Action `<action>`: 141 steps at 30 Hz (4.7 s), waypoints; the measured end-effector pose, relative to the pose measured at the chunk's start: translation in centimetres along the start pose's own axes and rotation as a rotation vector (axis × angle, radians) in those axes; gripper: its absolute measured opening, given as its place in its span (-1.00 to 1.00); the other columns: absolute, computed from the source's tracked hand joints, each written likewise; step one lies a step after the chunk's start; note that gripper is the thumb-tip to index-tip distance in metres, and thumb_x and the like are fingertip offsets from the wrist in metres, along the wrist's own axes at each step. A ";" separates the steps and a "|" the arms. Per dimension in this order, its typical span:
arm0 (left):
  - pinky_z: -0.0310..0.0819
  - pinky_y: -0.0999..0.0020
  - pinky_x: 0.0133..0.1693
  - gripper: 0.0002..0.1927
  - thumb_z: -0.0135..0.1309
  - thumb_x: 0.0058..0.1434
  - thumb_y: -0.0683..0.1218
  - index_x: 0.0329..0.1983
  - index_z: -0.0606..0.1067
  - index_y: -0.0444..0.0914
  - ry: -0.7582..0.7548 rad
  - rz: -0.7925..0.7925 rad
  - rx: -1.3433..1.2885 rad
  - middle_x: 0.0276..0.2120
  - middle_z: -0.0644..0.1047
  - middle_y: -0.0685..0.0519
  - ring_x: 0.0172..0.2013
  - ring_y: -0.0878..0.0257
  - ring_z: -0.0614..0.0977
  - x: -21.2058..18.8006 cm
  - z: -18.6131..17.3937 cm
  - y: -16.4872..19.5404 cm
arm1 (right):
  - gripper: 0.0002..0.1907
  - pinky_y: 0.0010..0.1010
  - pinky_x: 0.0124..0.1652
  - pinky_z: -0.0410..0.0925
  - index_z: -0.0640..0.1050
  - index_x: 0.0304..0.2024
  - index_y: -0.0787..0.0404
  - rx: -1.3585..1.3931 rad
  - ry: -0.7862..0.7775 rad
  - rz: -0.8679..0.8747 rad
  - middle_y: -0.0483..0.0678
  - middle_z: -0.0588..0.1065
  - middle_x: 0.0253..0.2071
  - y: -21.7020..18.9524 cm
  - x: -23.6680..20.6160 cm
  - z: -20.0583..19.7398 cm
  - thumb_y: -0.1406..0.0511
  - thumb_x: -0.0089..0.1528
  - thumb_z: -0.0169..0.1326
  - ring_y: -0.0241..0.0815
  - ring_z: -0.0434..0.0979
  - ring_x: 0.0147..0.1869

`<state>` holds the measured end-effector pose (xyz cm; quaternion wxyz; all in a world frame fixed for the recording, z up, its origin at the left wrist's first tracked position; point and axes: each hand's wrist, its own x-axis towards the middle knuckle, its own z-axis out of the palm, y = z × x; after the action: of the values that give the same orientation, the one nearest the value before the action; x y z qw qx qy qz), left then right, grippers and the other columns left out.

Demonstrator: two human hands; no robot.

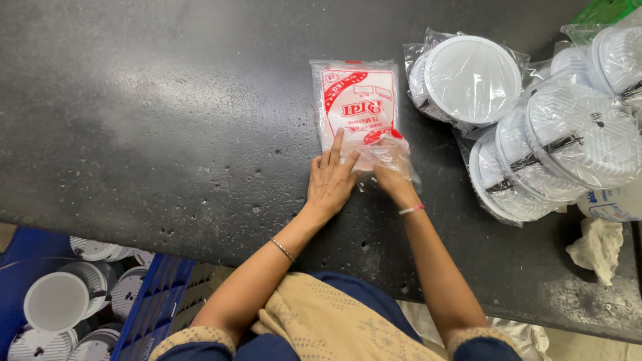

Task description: The person takes round LED panel light fixtures and slides each one into a clear plastic bag, folding the bag over the fixture. They place the bagged fixtures into a blue plastic crate and stack finished ones on the workbench, repeating the packing cycle for multiple units.

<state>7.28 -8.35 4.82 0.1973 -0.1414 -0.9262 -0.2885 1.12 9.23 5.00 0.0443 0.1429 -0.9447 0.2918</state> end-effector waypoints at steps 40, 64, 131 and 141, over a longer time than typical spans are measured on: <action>0.14 -0.09 0.28 -0.28 0.10 0.01 -0.30 0.31 0.46 -0.09 -0.046 0.070 -0.085 0.52 0.07 -0.09 0.33 -0.01 0.34 -2.2 -1.3 2.5 | -0.93 -0.45 -0.19 0.37 0.61 -0.21 0.33 0.629 -0.097 0.163 0.00 0.53 -0.29 -3.4 -13.3 -5.7 0.43 0.32 0.12 -0.33 0.50 -0.21; 0.57 0.22 -0.07 -0.74 0.11 0.16 -0.31 -0.07 0.47 -0.29 0.012 0.413 -0.372 -0.09 0.55 -0.05 -0.09 0.04 0.63 -4.3 -4.8 5.2 | -0.87 -0.40 -0.09 0.51 0.55 -0.21 0.25 1.428 0.074 0.537 -0.09 0.57 -0.24 0.9 -14.8 -4.8 0.29 0.36 0.13 -0.28 0.61 -0.16; 0.62 0.37 -0.14 -0.95 0.13 0.31 -0.21 -0.22 0.57 -0.30 0.472 -0.796 -0.534 -0.32 0.69 0.04 -0.25 0.27 0.73 -17.6 -31.0 -6.1 | -0.85 -0.54 -0.27 0.35 0.66 -0.19 0.25 0.529 -0.219 -0.240 -0.15 0.61 -0.32 -22.3 -2.1 -5.6 0.35 0.22 0.35 -0.46 0.47 -0.30; 0.50 0.15 0.07 -0.28 0.32 0.14 -0.13 0.34 0.27 -0.17 0.569 -0.452 0.058 0.09 0.50 -0.06 0.11 0.00 0.57 -28.2 -34.8 -6.2 | -0.86 -0.42 -0.22 0.43 0.66 -0.23 0.23 0.324 -0.484 -0.810 -0.03 0.61 -0.28 -43.8 -11.7 7.3 0.40 0.14 0.29 -0.20 0.63 -0.22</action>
<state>39.65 -37.99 15.53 0.3825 0.1582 -0.8498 -0.3263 25.20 -26.59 20.57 -0.0892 0.5671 -0.7391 0.3525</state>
